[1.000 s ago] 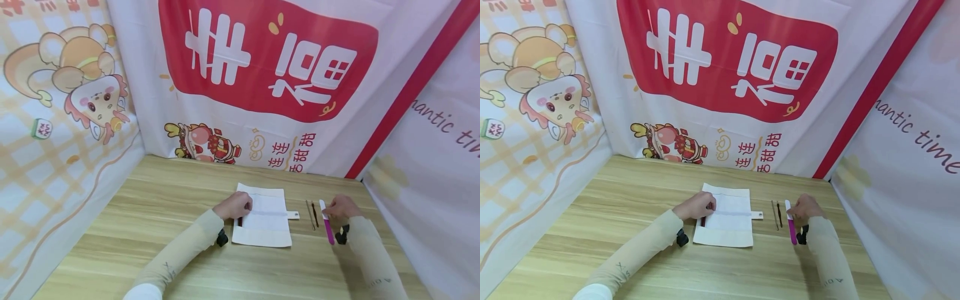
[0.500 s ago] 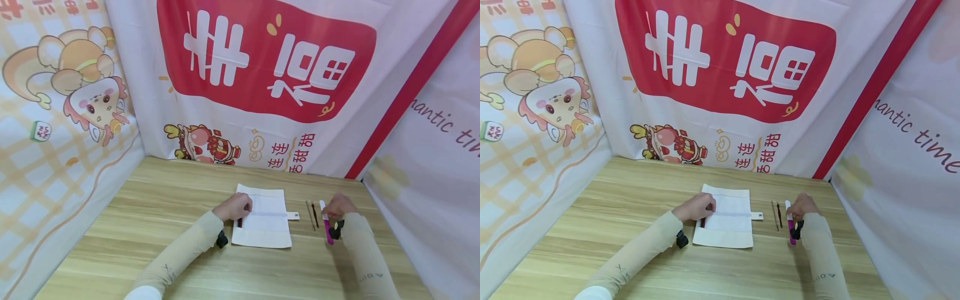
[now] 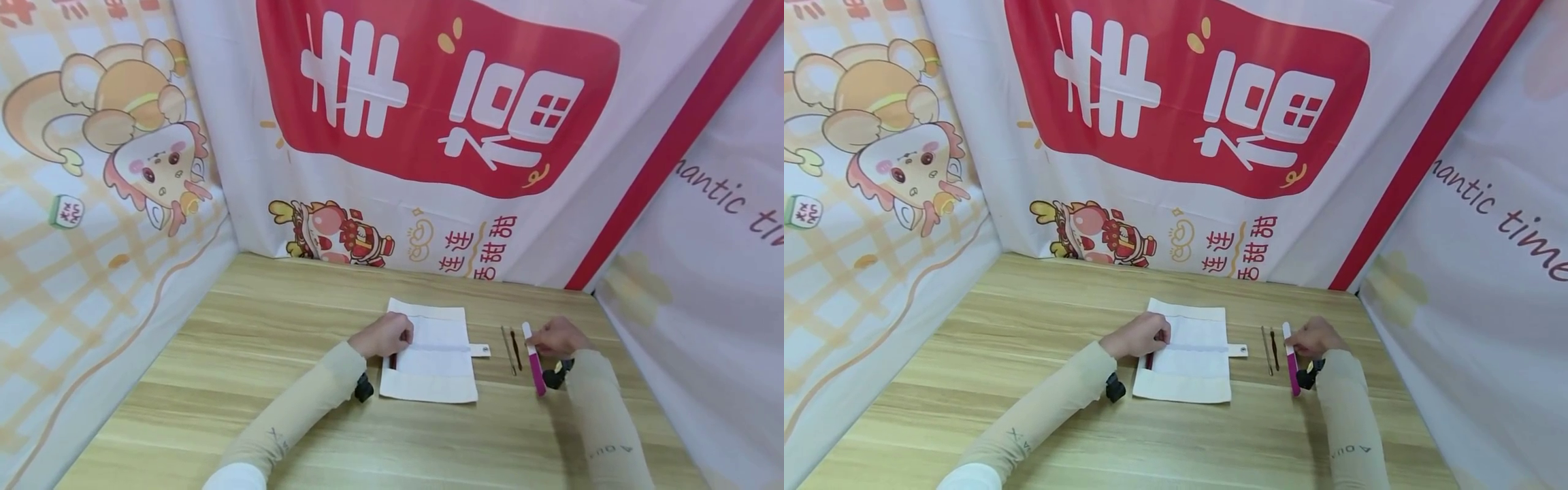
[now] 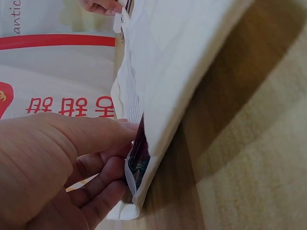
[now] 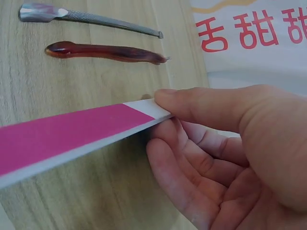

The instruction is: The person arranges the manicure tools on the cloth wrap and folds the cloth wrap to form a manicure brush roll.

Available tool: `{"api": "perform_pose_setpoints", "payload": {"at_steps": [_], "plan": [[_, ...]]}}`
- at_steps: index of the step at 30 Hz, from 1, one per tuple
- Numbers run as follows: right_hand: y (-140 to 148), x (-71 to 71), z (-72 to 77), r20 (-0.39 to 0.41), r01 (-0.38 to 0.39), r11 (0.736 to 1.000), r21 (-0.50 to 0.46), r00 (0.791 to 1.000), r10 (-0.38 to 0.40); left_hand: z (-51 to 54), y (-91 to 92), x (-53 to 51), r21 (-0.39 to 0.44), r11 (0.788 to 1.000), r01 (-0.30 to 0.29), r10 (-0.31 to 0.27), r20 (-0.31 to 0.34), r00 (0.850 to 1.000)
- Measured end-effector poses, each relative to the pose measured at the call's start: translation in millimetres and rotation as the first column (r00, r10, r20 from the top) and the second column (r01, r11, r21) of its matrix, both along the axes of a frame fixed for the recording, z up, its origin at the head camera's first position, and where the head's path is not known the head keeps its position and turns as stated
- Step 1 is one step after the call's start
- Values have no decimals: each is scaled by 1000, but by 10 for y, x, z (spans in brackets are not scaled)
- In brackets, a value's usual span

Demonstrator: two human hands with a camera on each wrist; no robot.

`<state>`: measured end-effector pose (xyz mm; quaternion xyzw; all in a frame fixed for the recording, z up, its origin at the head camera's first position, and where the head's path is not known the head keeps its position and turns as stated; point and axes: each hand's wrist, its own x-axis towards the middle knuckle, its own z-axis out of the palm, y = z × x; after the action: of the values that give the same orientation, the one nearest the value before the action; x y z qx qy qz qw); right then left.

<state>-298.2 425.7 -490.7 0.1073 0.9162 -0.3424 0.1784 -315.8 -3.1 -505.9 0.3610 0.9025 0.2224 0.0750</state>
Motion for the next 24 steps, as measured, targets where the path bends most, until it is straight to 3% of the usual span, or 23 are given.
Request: {"api": "perform_pose_setpoints", "payload": {"at_steps": [7,15,24], "plan": [[-77,-42,126,-46,-79,997,-19,996,78,-8,-8,-11,-2,1000,3,-3,8,1000],[-362,-181,259,-92,-72,997,2,993,72,23,-16,0,5,1000,-2,2,12,1000],[-932,-361,229,-151,-63,981,-183,988,36,6,-17,-29,1,1000,7,-8,31,999]]}}
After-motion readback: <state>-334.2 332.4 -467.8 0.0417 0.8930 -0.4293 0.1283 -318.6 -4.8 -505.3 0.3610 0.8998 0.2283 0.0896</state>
